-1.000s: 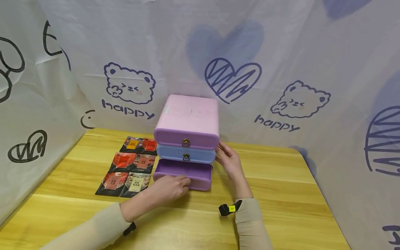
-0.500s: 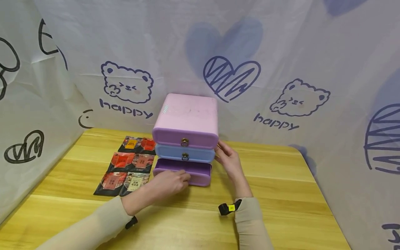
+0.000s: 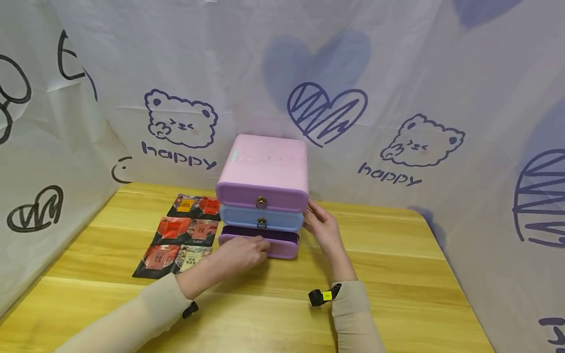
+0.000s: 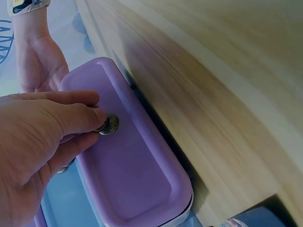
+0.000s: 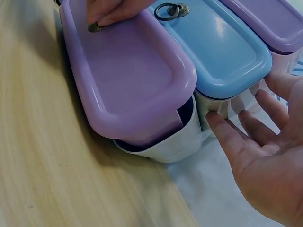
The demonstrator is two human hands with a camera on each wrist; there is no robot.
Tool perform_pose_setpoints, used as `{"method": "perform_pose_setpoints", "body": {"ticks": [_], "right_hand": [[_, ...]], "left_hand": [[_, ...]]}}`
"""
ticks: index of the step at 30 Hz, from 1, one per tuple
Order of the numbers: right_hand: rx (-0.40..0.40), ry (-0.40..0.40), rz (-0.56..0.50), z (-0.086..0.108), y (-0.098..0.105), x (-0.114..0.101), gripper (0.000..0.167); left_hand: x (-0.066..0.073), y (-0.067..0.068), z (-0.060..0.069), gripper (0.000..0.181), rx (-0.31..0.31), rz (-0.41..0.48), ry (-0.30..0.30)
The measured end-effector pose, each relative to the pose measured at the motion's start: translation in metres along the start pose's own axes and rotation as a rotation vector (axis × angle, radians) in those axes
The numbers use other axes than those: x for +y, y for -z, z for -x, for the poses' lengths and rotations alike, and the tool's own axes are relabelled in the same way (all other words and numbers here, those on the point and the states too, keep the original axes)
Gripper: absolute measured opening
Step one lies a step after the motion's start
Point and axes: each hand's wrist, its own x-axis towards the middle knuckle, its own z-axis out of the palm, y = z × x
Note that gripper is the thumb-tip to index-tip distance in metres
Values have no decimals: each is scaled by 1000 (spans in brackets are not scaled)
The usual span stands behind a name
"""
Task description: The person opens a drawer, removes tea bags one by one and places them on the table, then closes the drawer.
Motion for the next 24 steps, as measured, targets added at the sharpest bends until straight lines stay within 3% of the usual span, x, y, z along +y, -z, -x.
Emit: {"method": "perform_pose_setpoints", "body": {"ticks": [10,24], "right_hand": [[4,-4,-9,0,0,-1,50],[-21,-13,3,0,1,0,49]], "left_hand": [[-5,-2,-5,18,23,22,37],[-9,-8,-9,16,-2,27,84]]}}
